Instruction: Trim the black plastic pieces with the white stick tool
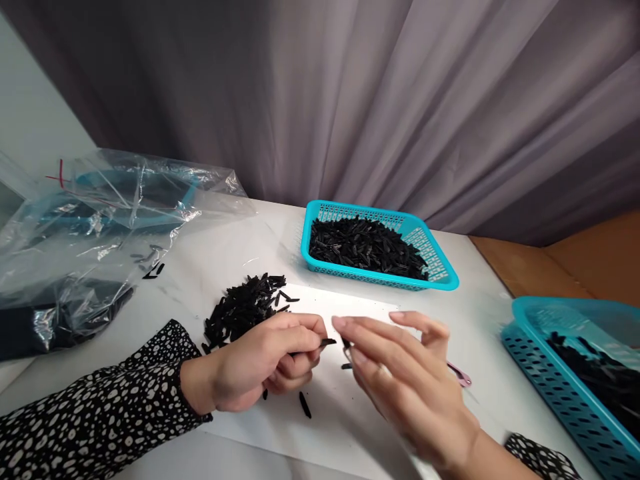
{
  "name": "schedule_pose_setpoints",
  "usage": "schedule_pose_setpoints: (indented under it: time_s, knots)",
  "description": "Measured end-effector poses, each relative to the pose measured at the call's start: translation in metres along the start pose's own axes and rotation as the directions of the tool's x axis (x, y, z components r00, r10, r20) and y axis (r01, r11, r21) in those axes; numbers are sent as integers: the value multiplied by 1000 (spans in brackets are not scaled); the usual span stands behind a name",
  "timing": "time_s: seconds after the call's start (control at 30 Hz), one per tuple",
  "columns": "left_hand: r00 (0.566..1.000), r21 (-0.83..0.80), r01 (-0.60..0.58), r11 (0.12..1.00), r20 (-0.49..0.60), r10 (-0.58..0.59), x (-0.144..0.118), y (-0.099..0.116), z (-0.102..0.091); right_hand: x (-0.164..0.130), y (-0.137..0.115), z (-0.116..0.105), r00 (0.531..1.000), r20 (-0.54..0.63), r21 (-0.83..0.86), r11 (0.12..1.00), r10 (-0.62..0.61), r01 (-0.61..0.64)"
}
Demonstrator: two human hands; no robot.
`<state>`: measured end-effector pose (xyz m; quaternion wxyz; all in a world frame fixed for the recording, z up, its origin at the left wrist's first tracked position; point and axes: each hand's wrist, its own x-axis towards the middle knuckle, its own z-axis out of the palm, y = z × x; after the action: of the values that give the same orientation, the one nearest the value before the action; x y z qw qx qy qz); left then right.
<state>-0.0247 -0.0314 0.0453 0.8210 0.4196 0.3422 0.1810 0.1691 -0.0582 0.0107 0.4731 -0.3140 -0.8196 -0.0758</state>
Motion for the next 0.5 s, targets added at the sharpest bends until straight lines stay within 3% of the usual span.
schedule_pose_setpoints:
  time_s: [0.1, 0.17, 0.33, 0.5]
  knots:
    - [985, 149, -147, 978, -63, 158, 1, -4, -2, -4, 5, 4, 971, -49, 160, 961, 236, -225]
    - [968, 267, -201, 942, -90, 232, 2, -6, -5, -6, 6, 5, 955, -41, 276, 922, 294, -272]
    - [945, 448, -213, 868, -133, 300, 0, -5, -6, -4, 2, 6, 977, 15, 319, 925, 211, -205]
    - [936, 513, -220, 830, -128, 327, -2, -4, -4, -6, 0, 14, 984, -49, 324, 935, 171, -146]
